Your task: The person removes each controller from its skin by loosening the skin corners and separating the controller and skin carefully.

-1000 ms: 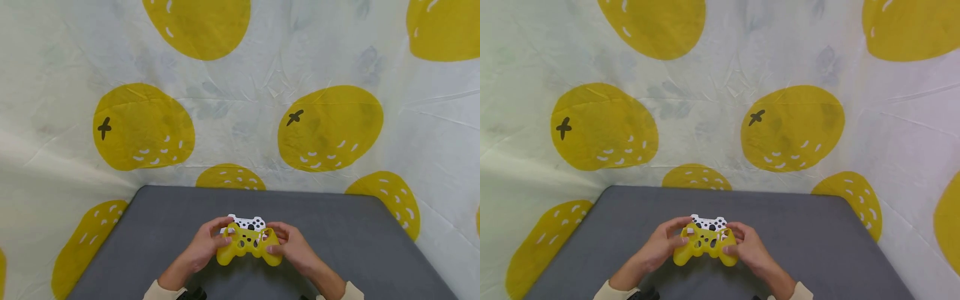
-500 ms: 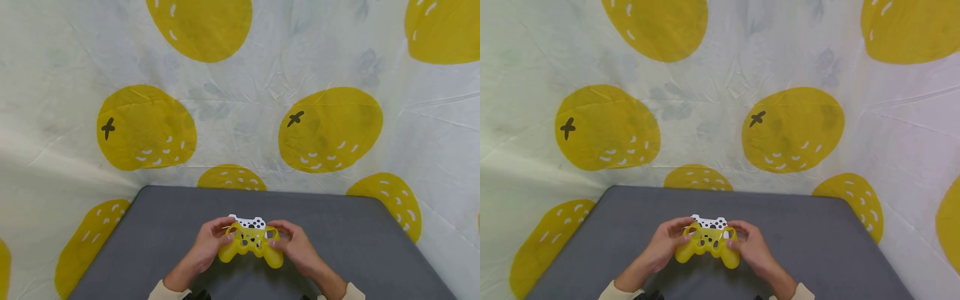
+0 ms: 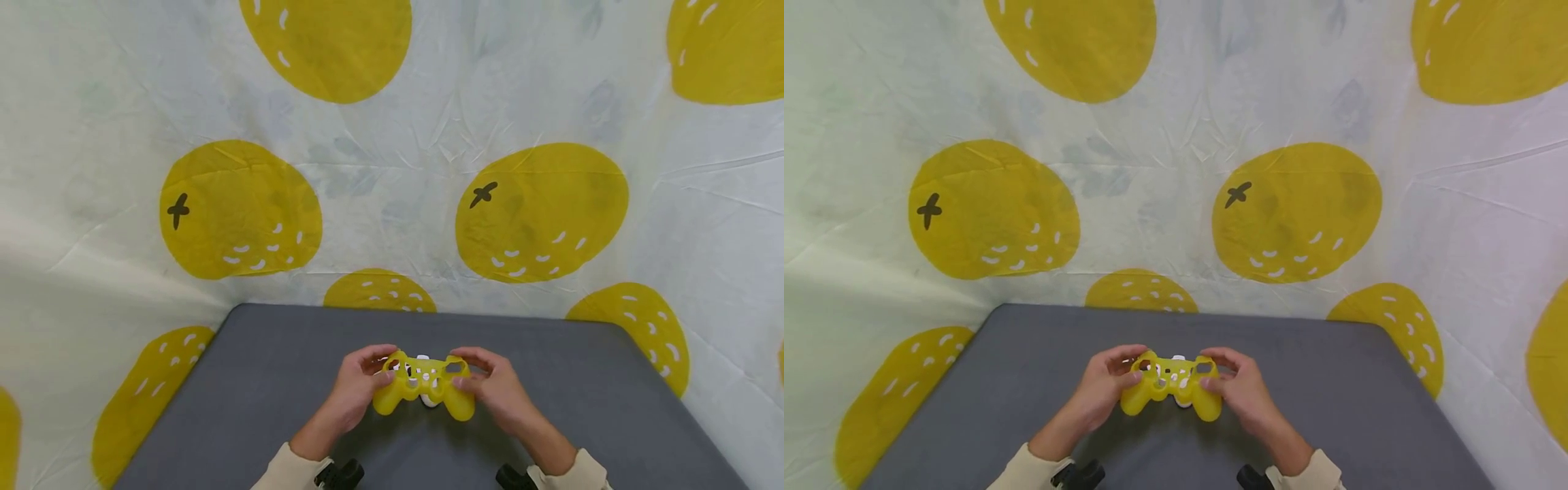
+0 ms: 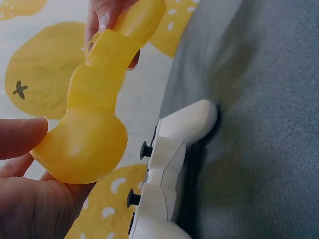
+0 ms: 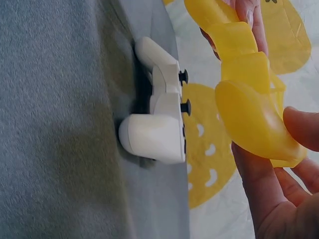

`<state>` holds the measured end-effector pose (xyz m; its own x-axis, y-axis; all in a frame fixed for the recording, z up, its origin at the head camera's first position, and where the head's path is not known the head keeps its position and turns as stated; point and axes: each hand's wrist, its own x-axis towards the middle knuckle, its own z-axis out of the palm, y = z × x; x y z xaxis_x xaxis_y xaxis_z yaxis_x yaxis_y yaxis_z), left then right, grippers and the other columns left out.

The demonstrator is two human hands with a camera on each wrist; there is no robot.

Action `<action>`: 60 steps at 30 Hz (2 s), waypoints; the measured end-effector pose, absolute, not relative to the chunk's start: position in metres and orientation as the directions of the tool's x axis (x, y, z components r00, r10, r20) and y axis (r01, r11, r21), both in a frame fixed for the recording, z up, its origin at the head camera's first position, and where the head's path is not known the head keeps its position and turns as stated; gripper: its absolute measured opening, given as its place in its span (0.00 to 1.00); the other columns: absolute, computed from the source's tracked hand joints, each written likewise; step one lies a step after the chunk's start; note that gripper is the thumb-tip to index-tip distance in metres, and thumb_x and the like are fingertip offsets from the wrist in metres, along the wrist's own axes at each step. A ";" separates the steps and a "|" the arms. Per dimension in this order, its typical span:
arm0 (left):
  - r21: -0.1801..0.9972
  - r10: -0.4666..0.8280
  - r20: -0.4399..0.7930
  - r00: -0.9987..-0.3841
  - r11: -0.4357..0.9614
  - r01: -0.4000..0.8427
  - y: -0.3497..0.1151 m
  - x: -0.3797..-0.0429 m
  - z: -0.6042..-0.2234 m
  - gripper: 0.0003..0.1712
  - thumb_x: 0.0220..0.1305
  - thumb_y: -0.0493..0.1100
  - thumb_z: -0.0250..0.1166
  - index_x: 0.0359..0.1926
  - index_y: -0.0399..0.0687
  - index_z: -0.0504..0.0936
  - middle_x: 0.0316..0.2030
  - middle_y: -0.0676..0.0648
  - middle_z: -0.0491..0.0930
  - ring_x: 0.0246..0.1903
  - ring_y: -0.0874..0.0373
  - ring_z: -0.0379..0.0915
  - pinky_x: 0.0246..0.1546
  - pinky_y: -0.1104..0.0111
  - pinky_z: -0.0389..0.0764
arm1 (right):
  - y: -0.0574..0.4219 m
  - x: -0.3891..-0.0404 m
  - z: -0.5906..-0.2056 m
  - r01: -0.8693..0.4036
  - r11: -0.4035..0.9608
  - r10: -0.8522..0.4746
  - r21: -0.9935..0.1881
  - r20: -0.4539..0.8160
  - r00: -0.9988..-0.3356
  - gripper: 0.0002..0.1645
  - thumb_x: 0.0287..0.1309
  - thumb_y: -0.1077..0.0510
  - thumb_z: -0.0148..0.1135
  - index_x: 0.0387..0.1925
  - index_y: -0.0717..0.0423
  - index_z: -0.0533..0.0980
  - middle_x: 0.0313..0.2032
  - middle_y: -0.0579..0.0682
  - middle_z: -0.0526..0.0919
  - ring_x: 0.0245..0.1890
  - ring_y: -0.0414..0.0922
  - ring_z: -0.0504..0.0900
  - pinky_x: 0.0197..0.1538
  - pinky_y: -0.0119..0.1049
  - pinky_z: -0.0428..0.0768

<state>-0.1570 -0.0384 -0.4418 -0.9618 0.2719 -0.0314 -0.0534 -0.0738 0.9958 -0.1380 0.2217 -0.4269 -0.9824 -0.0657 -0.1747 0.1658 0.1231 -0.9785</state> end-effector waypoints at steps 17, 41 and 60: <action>0.989 0.291 -0.062 -0.955 -0.109 -0.098 -0.001 -0.169 -0.449 0.26 0.67 0.24 0.62 0.66 0.29 0.76 0.64 0.32 0.77 0.65 0.37 0.76 0.64 0.54 0.82 | 0.257 -0.144 -0.426 0.130 0.145 -0.042 -0.981 -0.137 -0.990 0.30 0.61 0.70 0.70 0.65 0.63 0.76 0.65 0.65 0.77 0.52 0.49 0.87 0.47 0.36 0.87; 0.981 0.291 -0.051 -0.955 -0.166 -0.102 0.049 -0.178 -0.467 0.27 0.62 0.21 0.63 0.63 0.30 0.77 0.62 0.32 0.77 0.62 0.38 0.78 0.63 0.57 0.83 | 0.303 -0.152 -0.438 0.166 0.202 0.050 -0.965 -0.160 -0.986 0.30 0.61 0.67 0.72 0.64 0.65 0.77 0.62 0.61 0.81 0.55 0.48 0.86 0.48 0.37 0.89; 0.989 0.216 -0.061 -0.975 -0.122 -0.088 0.086 -0.182 -0.479 0.28 0.55 0.20 0.66 0.59 0.31 0.82 0.57 0.35 0.83 0.54 0.45 0.82 0.54 0.59 0.87 | 0.328 -0.158 -0.450 0.167 0.281 0.108 -0.945 -0.142 -0.984 0.30 0.63 0.67 0.69 0.66 0.69 0.74 0.67 0.69 0.75 0.56 0.51 0.84 0.47 0.34 0.88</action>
<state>-0.1824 0.0862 -0.4790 -0.9746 0.2156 -0.0606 -0.0885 -0.1220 0.9886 -0.1579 0.3276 -0.4496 -0.9840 0.1076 -0.1419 0.1670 0.2812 -0.9450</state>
